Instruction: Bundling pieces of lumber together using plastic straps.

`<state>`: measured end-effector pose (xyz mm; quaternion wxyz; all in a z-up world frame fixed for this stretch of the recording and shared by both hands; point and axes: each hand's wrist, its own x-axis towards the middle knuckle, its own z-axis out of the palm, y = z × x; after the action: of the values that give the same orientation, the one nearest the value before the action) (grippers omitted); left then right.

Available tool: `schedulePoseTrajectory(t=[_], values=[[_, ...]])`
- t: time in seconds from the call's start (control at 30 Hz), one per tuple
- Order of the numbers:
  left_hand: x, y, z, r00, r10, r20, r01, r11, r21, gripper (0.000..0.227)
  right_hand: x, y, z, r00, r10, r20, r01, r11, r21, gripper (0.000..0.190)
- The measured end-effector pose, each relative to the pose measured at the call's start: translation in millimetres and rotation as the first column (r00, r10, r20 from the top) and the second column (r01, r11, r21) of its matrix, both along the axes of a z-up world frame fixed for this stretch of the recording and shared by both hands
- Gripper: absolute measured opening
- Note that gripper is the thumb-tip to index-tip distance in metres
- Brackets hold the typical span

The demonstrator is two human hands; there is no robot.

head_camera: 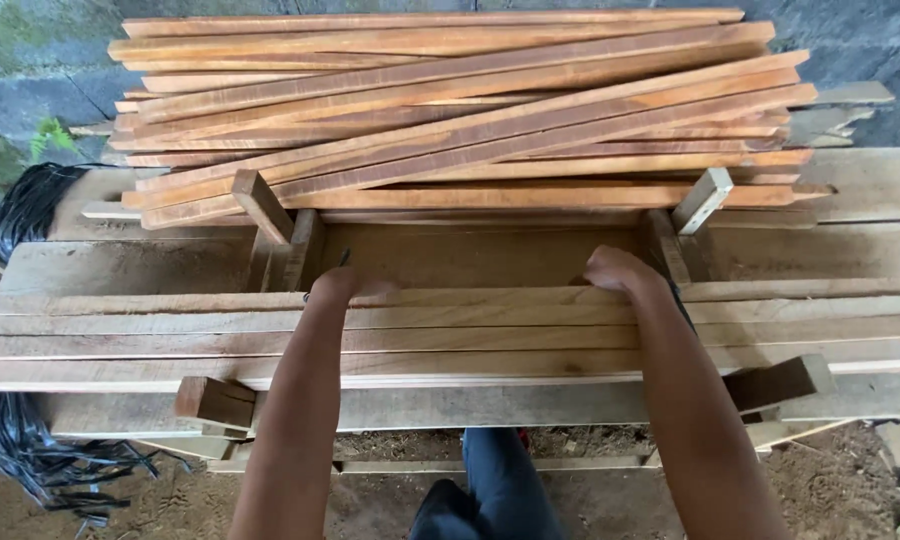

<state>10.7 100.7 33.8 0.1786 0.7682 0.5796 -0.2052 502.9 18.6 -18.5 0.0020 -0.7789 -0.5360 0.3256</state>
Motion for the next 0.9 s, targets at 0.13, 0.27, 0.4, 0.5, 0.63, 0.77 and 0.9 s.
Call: schedulePoseTrajectory(t=[0.13,0.27,0.4,0.5,0.63,0.77,0.9], values=[[5,3,6,0.978,0.195,0.076,-0.173,0.956,-0.238,0.078,-15,-13,21,0.999,-0.030,-0.042,0.030,0.999,0.017,0.022],[5,18,-13,0.948,0.253,0.195,-0.166,0.911,-0.377,0.114,-43,-28,68,0.997,-0.041,-0.058,0.041,0.999,0.000,0.020],[11,-12,60,0.963,0.187,0.194,-0.085,0.893,-0.442,0.111,-53,-33,81,0.995,-0.044,-0.087,0.044,0.999,0.003,0.023],[8,-7,47,0.966,0.158,0.205,-0.056,0.901,-0.431,0.110,-75,-47,115,0.995,-0.044,-0.087,0.043,0.999,-0.012,0.020],[6,-10,49,0.967,0.169,0.192,-0.074,0.904,-0.421,0.112,-83,-52,129,0.990,-0.058,-0.131,0.059,0.998,-0.001,0.023],[17,-12,54,0.978,0.108,0.179,-0.020,0.900,-0.436,0.106,-60,-35,90,0.989,-0.055,-0.137,0.055,0.998,0.001,0.024],[10,-6,37,0.979,0.123,0.162,-0.038,0.892,-0.451,0.108,-61,-41,96,0.998,-0.020,-0.066,0.019,1.000,-0.014,0.020]])
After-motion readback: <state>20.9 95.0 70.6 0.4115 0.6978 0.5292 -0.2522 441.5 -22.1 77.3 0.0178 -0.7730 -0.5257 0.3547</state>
